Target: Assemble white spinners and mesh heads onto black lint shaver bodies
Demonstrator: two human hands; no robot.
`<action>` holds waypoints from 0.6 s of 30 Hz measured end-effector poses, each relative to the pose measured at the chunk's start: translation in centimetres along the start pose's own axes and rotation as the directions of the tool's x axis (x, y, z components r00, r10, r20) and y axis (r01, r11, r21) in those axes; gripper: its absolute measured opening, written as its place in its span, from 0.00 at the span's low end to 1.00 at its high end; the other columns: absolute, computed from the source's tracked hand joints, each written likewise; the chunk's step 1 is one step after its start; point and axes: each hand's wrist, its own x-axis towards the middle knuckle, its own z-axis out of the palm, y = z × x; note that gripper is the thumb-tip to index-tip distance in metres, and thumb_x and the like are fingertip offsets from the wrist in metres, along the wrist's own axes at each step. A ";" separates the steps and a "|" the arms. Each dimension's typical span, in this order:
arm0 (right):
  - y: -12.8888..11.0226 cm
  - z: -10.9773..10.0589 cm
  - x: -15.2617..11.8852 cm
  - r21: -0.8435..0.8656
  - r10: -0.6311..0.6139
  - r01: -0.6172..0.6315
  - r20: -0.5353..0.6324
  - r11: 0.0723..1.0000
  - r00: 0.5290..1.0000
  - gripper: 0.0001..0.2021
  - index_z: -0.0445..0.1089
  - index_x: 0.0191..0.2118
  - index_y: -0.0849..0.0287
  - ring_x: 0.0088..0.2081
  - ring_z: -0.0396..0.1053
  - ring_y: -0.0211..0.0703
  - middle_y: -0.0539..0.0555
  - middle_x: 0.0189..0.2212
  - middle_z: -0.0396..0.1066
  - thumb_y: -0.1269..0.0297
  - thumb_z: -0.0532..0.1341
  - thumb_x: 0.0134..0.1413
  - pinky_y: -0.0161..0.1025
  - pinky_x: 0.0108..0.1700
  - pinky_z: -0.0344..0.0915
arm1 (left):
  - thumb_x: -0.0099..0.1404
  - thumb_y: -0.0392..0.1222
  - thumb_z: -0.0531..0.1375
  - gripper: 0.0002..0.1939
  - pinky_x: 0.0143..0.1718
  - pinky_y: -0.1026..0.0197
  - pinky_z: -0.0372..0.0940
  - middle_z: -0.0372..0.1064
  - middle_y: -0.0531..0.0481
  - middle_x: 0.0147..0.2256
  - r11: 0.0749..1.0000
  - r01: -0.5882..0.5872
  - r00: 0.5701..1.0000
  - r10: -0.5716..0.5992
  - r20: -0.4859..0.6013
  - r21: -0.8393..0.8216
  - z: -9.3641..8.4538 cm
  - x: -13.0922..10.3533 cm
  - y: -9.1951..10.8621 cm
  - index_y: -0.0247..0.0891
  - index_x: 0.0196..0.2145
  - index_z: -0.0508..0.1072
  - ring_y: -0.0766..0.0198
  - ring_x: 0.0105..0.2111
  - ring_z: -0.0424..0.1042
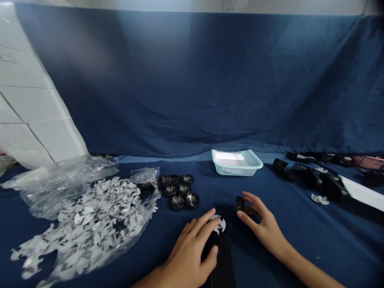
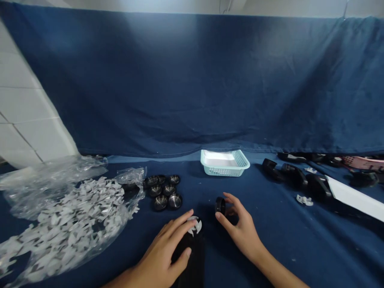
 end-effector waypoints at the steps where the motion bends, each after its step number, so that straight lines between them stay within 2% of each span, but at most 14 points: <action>1: -0.1 0.0 -0.1 0.002 0.000 0.000 0.011 1.000 1.000 0.30 0.56 0.60 0.52 0.37 0.73 0.44 0.58 0.50 0.68 0.50 0.63 0.56 0.48 0.46 0.70 | 0.64 0.34 0.55 0.32 0.61 0.42 0.58 0.49 0.49 0.67 1.000 -0.002 1.000 0.002 -0.004 0.000 0.0 0.0 -0.1 0.51 0.63 0.54 0.51 0.63 0.57; 11: -0.7 -0.1 -0.2 0.025 -0.002 0.001 0.035 1.000 0.999 0.29 0.59 0.60 0.54 0.34 0.72 0.44 0.59 0.48 0.71 0.52 0.63 0.55 0.48 0.43 0.71 | 0.63 0.35 0.55 0.31 0.58 0.40 0.61 0.52 0.49 0.66 0.999 -0.039 0.999 0.040 -0.022 0.033 -0.1 0.3 -0.4 0.50 0.63 0.55 0.50 0.60 0.61; 18: -0.9 -0.2 -0.4 0.013 0.002 -0.002 0.052 1.000 0.999 0.27 0.60 0.59 0.54 0.35 0.72 0.44 0.58 0.49 0.69 0.52 0.63 0.56 0.48 0.44 0.70 | 0.64 0.35 0.54 0.36 0.59 0.37 0.59 0.49 0.49 0.67 0.998 -0.052 0.999 0.052 0.012 0.040 0.3 0.0 -0.5 0.52 0.66 0.46 0.50 0.62 0.58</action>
